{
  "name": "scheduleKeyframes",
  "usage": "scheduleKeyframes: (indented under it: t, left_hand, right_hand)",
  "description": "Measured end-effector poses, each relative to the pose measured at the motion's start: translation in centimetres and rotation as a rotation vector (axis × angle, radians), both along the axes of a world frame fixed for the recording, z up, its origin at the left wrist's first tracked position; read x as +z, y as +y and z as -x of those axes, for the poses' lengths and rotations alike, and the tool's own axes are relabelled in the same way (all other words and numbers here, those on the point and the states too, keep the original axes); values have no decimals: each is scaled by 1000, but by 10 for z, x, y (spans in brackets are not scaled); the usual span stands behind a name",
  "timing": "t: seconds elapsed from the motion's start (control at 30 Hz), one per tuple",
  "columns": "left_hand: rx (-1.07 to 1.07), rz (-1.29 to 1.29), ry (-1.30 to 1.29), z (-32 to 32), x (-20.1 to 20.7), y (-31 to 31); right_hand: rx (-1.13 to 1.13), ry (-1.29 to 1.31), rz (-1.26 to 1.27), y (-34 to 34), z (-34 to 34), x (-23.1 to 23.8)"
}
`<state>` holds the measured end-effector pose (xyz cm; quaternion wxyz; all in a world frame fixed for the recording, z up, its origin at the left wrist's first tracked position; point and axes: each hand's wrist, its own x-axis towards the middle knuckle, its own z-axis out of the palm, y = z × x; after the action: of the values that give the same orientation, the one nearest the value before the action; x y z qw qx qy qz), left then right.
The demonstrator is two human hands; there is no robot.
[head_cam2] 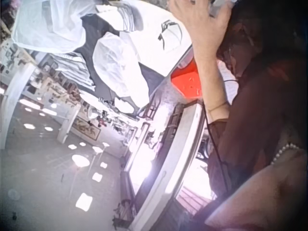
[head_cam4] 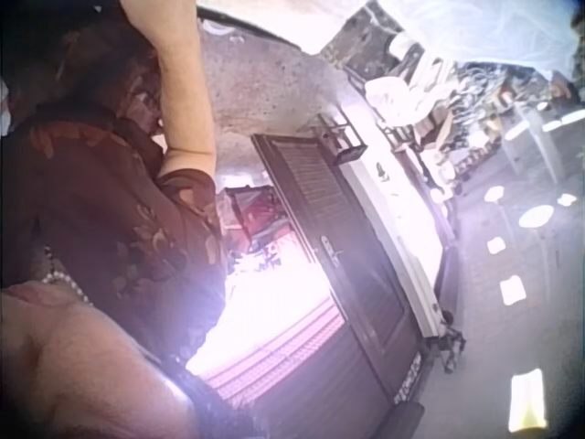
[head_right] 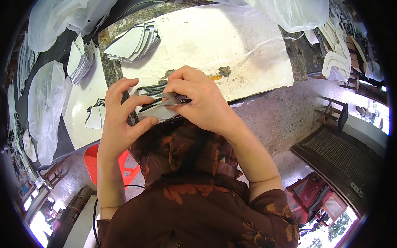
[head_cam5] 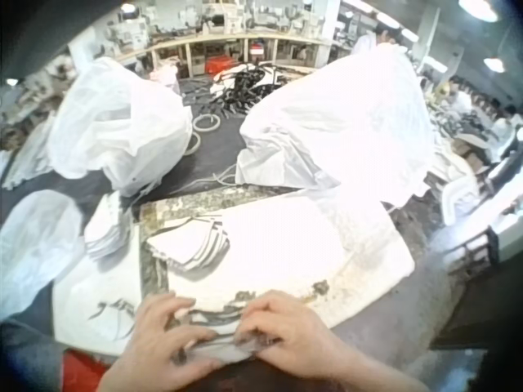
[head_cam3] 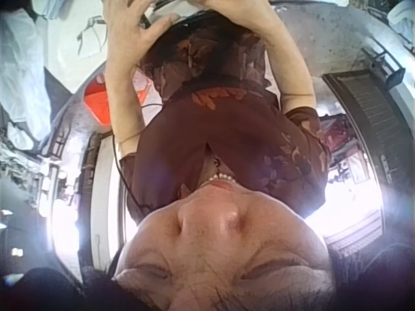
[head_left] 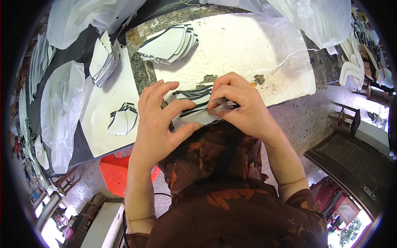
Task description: The person trims threads and excess material from shoe components using small snips and arranges the trimmed pieces on the table.
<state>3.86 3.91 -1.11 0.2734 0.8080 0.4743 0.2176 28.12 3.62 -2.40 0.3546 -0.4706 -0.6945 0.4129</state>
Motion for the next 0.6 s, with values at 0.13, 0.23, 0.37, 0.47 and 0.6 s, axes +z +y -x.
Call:
scheduleKeyframes:
  t: [0.13,0.23,0.37,0.47,0.6]
  left_hand:
    - [-44,25,-10,6,0,8]
    - [8,173,-96,9,-3,14]
    - [241,438,-448,4,21,21]
    - [206,495,-503,3,32,19]
    - [70,521,-312,0,35,19]
  right_hand:
    - [-24,35,-1,0,-1,-5]
    - [-30,75,-59,2,3,-2]
    - [31,160,100,4,-1,1]
    - [-59,311,440,3,1,16]
    - [-25,370,576,4,1,29]
